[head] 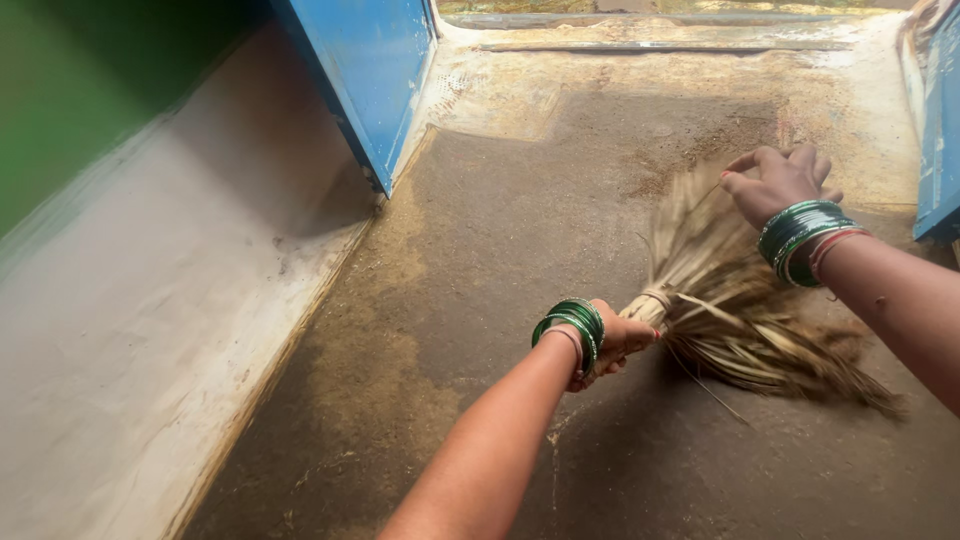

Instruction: The person sweeps dirt across a dark floor toward a doorway using a hand broom, reaching into corners and along a wall.

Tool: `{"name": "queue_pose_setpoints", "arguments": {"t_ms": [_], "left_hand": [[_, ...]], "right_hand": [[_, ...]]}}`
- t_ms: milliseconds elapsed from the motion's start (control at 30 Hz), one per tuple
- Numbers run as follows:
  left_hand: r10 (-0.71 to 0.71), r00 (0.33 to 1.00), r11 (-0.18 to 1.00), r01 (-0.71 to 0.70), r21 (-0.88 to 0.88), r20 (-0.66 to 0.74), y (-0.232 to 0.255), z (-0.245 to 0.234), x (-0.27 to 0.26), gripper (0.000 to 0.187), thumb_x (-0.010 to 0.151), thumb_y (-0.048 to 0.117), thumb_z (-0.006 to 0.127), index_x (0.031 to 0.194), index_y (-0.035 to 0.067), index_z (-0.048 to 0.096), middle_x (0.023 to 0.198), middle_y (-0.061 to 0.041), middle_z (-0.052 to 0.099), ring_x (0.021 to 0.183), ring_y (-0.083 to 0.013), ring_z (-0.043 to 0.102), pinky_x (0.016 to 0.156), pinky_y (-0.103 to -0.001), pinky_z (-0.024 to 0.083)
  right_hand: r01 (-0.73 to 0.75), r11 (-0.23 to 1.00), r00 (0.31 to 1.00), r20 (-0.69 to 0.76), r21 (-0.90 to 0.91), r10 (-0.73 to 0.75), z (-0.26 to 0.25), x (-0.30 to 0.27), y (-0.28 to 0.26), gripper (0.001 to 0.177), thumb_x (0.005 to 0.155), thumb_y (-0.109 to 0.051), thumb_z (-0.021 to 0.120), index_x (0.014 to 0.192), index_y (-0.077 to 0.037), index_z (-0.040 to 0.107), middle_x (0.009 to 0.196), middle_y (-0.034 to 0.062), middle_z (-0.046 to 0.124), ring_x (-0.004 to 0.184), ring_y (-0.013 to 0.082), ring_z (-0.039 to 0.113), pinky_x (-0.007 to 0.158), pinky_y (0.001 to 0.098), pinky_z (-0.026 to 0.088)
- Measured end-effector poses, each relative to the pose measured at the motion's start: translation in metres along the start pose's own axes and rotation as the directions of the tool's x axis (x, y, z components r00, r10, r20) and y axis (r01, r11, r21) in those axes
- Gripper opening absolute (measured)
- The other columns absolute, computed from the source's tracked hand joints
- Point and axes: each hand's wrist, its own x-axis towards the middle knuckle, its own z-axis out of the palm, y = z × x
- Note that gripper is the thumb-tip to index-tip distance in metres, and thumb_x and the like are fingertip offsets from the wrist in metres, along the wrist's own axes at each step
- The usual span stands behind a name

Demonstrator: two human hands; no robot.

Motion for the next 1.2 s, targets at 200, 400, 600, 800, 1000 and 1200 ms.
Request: {"name": "queue_pose_setpoints", "arguments": {"t_ms": [200, 400, 600, 800, 1000, 1200], "left_hand": [[0.093, 0.920, 0.988, -0.037, 0.151, -0.382, 0.007, 0.019, 0.042, 0.059, 0.078, 0.048, 0.084, 0.113, 0.003, 0.071, 0.101, -0.021, 0.074, 0.086, -0.0296, 0.075, 0.079, -0.041, 0.058], [0.184, 0.786, 0.977, -0.213, 0.020, -0.590, 0.007, 0.045, 0.025, 0.053, 0.080, 0.044, 0.082, 0.109, 0.000, 0.076, 0.106, -0.023, 0.073, 0.093, -0.0322, 0.071, 0.088, -0.043, 0.058], [0.189, 0.907, 0.918, -0.299, -0.259, -0.377, 0.024, 0.056, -0.015, 0.048, 0.080, 0.046, 0.077, 0.098, 0.002, 0.077, 0.074, -0.014, 0.074, 0.054, -0.0172, 0.069, 0.053, -0.032, 0.059], [0.262, 0.950, 0.892, -0.306, -0.331, -0.171, 0.025, 0.098, -0.011, 0.050, 0.081, 0.045, 0.078, 0.102, 0.000, 0.072, 0.075, -0.011, 0.073, 0.053, -0.0177, 0.068, 0.050, -0.033, 0.057], [0.199, 0.979, 0.927, -0.173, -0.332, 0.047, 0.020, 0.123, 0.012, 0.049, 0.081, 0.044, 0.078, 0.100, -0.001, 0.069, 0.070, -0.010, 0.068, 0.050, -0.0161, 0.063, 0.046, -0.032, 0.054], [0.140, 0.986, 0.952, -0.109, -0.285, 0.094, 0.026, 0.130, 0.046, 0.048, 0.081, 0.041, 0.080, 0.100, -0.002, 0.069, 0.070, -0.011, 0.067, 0.051, -0.0168, 0.063, 0.046, -0.032, 0.053]], "right_hand": [[-0.029, 0.999, 0.999, 0.023, -0.038, 0.030, 0.003, 0.003, 0.004, 0.035, 0.095, -0.041, 0.062, 0.122, -0.021, 0.070, 0.146, 0.0192, 0.038, 0.145, 0.0353, 0.023, 0.119, 0.0658, 0.010], [0.030, 0.997, 0.999, -0.034, -0.076, -0.033, -0.021, -0.010, 0.006, 0.040, 0.093, -0.044, 0.061, 0.126, -0.023, 0.070, 0.144, 0.0219, 0.041, 0.145, 0.0356, 0.027, 0.119, 0.0621, 0.014], [0.103, 0.993, 0.995, 0.003, -0.061, -0.103, -0.055, -0.046, 0.024, 0.042, 0.094, -0.044, 0.062, 0.126, -0.017, 0.069, 0.142, 0.0230, 0.041, 0.141, 0.0384, 0.032, 0.118, 0.0536, 0.026], [0.170, 0.972, 0.985, 0.043, -0.165, -0.165, -0.065, -0.054, 0.065, 0.039, 0.096, -0.037, 0.059, 0.128, -0.017, 0.070, 0.140, 0.0218, 0.045, 0.138, 0.0378, 0.037, 0.122, 0.0485, 0.028], [0.182, 0.937, 0.983, 0.091, -0.299, -0.162, -0.056, -0.025, 0.100, 0.038, 0.096, -0.032, 0.058, 0.129, -0.014, 0.067, 0.141, 0.0196, 0.044, 0.138, 0.0341, 0.038, 0.119, 0.0487, 0.032], [0.059, 0.943, 0.984, 0.181, -0.327, 0.001, -0.013, 0.003, 0.106, 0.045, 0.100, -0.023, 0.055, 0.142, -0.008, 0.055, 0.139, 0.0212, 0.048, 0.130, 0.0304, 0.047, 0.111, 0.0502, 0.043]]}}
